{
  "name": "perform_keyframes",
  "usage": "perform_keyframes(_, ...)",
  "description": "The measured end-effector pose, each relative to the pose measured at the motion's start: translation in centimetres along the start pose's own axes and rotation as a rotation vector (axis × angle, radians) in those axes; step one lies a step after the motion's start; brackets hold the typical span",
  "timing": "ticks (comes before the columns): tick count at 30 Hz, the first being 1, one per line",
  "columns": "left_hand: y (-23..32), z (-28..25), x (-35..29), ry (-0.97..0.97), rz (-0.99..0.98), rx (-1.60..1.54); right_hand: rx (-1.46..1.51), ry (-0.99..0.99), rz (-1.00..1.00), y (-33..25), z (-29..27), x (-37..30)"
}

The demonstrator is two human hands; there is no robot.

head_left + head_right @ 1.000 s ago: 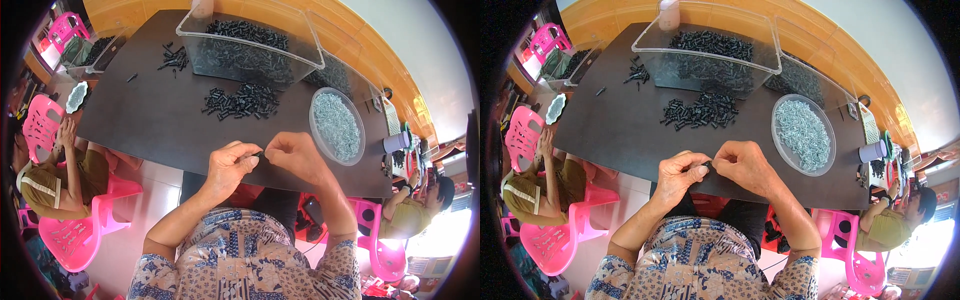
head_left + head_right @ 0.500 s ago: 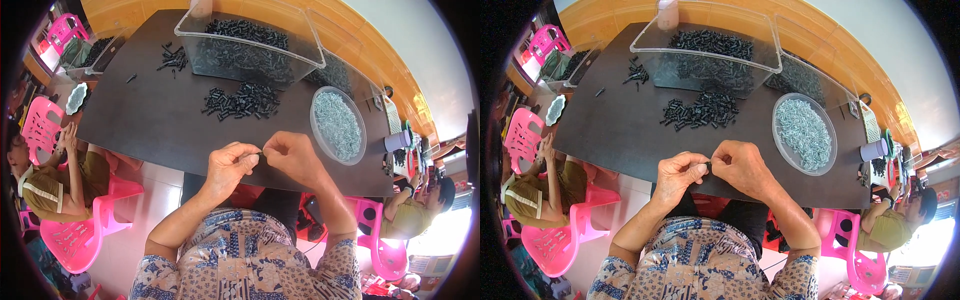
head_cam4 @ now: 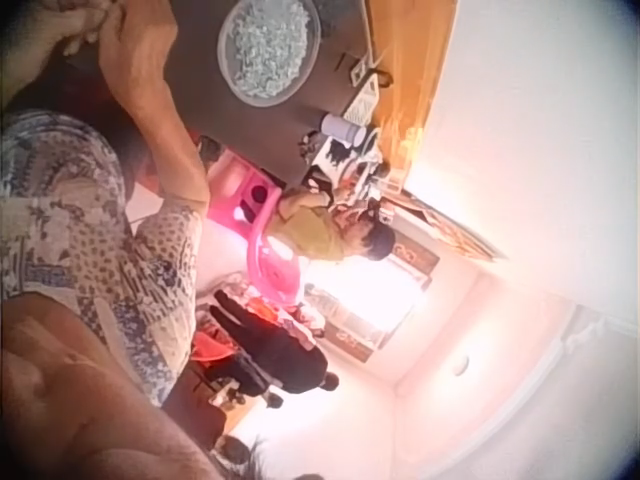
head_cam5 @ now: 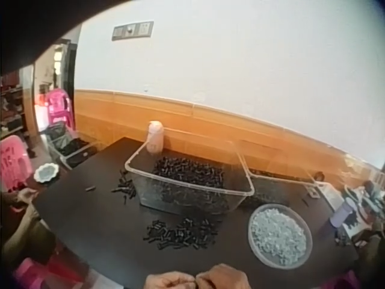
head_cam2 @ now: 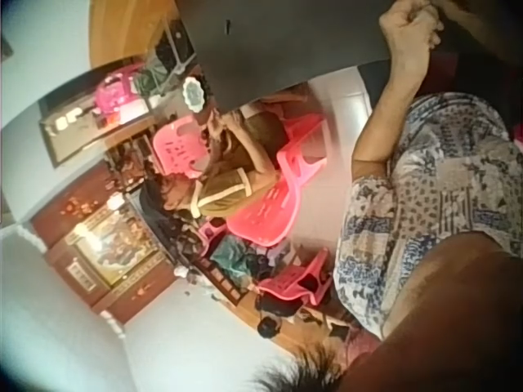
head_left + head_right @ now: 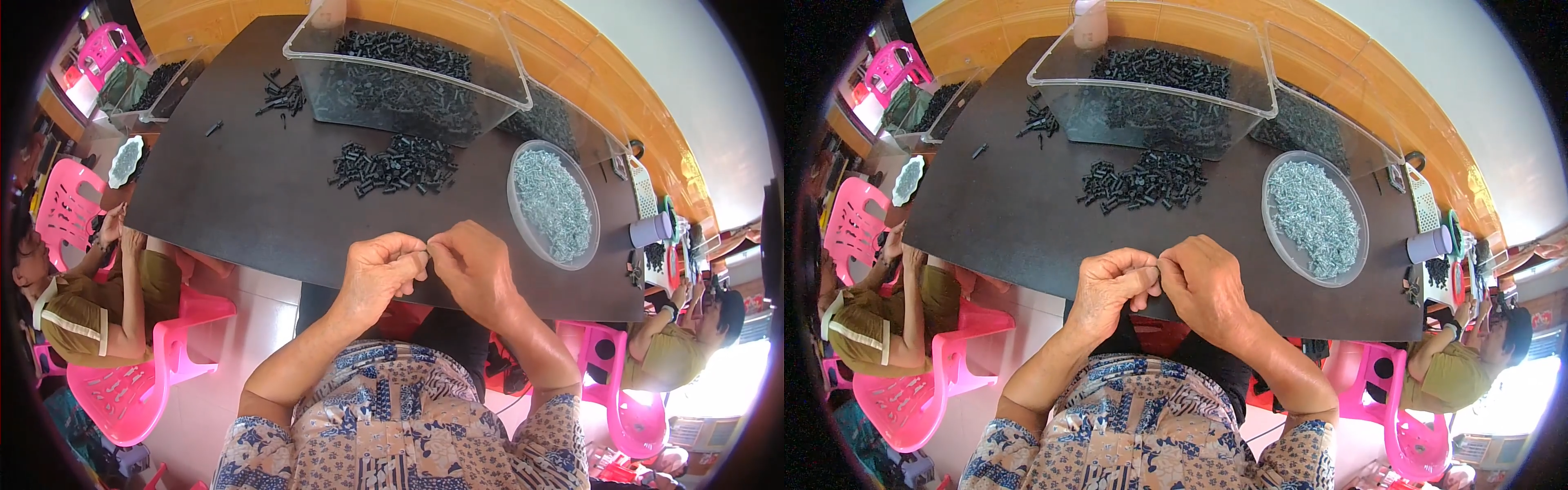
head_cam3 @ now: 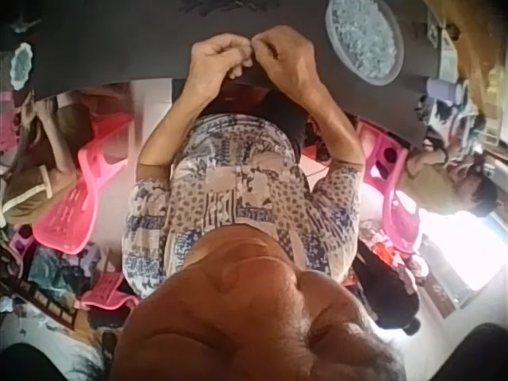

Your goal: The person assembles small components by picking up plastic pieces and metal pins and inserting the pins into the plastic pieces by hand.

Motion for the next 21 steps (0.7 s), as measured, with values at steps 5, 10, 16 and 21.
perform_keyframes(5,-0.2,0.0,-0.1,-0.001,0.02,-0.016,-0.066,0.198,-0.134,-1.4,-0.9,-0.9)
perform_keyframes(10,0.2,0.1,-0.4,-0.034,0.031,0.019,-0.009,0.197,-0.095,-0.8,-1.0,-1.2)
perform_keyframes(16,0.0,0.2,-0.4,-0.063,0.028,-0.007,0.166,0.132,0.096,0.8,-0.2,-1.6)
perform_keyframes(21,1.9,0.6,-1.2,-0.055,0.248,0.268,0.102,0.115,0.028,0.3,-0.1,-1.4)
Point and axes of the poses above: each hand's wrist, its own x-axis towards the middle knuckle, its own z-axis out of the palm, y = z × x, the point moved 9 cm from there along x, towards the middle knuckle, and after that the axes turned 13 degrees about -x, right-handed, at the moved point
